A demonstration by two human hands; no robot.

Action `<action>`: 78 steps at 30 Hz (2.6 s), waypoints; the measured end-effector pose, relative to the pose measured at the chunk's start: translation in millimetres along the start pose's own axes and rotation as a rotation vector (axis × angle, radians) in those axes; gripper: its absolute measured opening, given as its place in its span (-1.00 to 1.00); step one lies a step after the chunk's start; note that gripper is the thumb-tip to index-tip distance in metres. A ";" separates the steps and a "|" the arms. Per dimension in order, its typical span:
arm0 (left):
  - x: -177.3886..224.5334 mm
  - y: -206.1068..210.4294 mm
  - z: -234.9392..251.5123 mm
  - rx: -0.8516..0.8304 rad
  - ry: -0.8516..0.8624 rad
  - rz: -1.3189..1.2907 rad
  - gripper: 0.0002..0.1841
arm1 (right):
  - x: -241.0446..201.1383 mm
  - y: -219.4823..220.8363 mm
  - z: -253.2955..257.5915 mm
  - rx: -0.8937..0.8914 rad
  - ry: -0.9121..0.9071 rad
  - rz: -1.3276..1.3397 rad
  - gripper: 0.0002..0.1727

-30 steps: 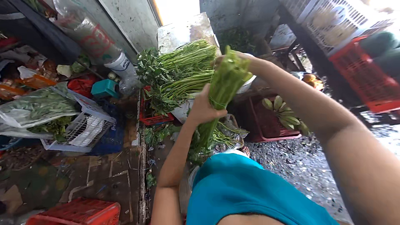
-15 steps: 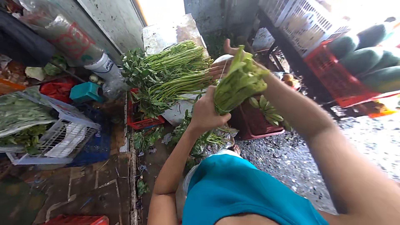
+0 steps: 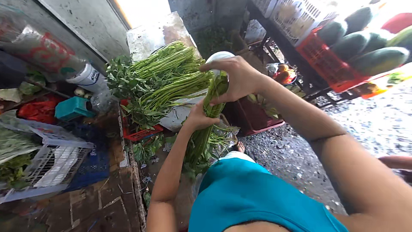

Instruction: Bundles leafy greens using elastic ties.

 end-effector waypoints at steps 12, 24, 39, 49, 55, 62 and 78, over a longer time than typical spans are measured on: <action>15.4 79.6 22.5 -0.150 0.097 0.546 -0.23 | 52.0 22.0 -74.0 -0.793 0.559 -0.016 -0.47; 26.6 120.4 46.5 0.065 0.595 0.597 -0.27 | 75.5 -59.8 -159.7 -0.499 1.066 0.147 0.03; 63.4 188.8 91.4 -0.179 0.585 0.109 -0.08 | 105.2 -52.4 -284.5 0.316 1.174 0.974 0.16; 44.7 238.1 135.8 -0.427 -0.003 -0.290 -0.15 | 136.3 -63.5 -344.0 0.879 1.220 0.894 -0.08; 47.5 243.3 178.9 -0.515 -0.069 -0.491 -0.29 | 135.7 -88.4 -330.6 1.174 0.824 0.988 -0.48; 38.0 246.5 219.5 -0.846 0.139 -0.795 -0.12 | 161.6 -131.1 -302.1 1.079 0.646 1.120 -0.59; 74.6 192.6 269.5 -0.365 0.190 -0.769 -0.20 | 177.6 -131.3 -284.8 0.815 0.441 0.710 -0.65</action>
Point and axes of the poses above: each hand's wrist, its own z-axis towards the middle knuckle, its own y-axis out of the palm, x = y × z, the point moved 5 cm from there along z, towards the middle knuckle, and after that the axes turned 11 degrees about z, right-handed, at the moved point
